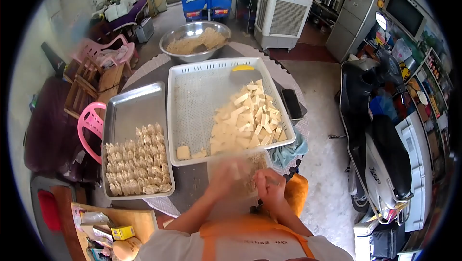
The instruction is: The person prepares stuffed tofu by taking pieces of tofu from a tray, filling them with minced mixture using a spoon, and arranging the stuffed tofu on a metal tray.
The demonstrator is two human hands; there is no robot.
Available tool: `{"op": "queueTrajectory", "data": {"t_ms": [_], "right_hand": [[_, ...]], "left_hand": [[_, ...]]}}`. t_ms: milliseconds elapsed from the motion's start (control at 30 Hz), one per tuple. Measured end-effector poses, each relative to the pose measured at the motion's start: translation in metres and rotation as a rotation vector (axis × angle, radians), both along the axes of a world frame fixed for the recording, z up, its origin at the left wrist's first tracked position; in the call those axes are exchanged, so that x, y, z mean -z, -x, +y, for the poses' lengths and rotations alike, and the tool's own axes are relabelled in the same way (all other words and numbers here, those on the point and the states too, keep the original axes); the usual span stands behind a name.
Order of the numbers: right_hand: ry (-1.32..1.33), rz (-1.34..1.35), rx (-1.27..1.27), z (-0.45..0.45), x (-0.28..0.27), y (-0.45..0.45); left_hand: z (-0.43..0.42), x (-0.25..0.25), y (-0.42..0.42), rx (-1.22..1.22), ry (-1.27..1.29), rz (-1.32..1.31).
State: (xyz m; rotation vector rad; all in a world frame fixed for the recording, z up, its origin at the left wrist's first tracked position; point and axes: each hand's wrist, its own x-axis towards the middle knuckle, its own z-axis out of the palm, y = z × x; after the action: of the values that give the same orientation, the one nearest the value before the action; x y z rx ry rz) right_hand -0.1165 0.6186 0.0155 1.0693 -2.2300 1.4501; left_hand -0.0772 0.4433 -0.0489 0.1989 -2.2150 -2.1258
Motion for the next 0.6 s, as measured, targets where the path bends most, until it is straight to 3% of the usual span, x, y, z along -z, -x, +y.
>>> {"op": "queueTrajectory", "data": {"t_ms": [33, 100, 167, 200, 233, 300, 433, 600], "right_hand": [[-0.052, 0.019, 0.03, 0.0, 0.001, 0.006], [-0.169, 0.037, 0.091, 0.007, 0.014, 0.011], [-0.058, 0.083, 0.082, 0.005, 0.018, 0.012], [-0.014, 0.051, 0.054, 0.003, 0.015, 0.012], [0.024, 0.002, 0.027, 0.002, 0.011, 0.006], [0.041, -0.104, 0.027, -0.002, 0.009, -0.002], [0.017, -0.048, -0.038, -0.012, 0.015, -0.005], [-0.043, 0.013, -0.061, -0.015, 0.019, -0.003]], "left_hand": [[0.0, -0.002, 0.0, -0.018, -0.036, -0.006], [-0.001, 0.008, 0.004, -0.033, 0.139, 0.057], [0.003, 0.01, 0.002, -0.053, -0.293, -0.004], [0.003, 0.003, 0.001, -0.032, -0.323, 0.021], [0.001, 0.023, 0.0, -0.026, -0.281, 0.058], [0.0, 0.008, -0.002, -0.018, -0.293, 0.062], [-0.001, -0.021, -0.003, -0.058, -0.184, -0.052], [0.0, -0.02, -0.001, -0.054, -0.242, 0.031]]}}
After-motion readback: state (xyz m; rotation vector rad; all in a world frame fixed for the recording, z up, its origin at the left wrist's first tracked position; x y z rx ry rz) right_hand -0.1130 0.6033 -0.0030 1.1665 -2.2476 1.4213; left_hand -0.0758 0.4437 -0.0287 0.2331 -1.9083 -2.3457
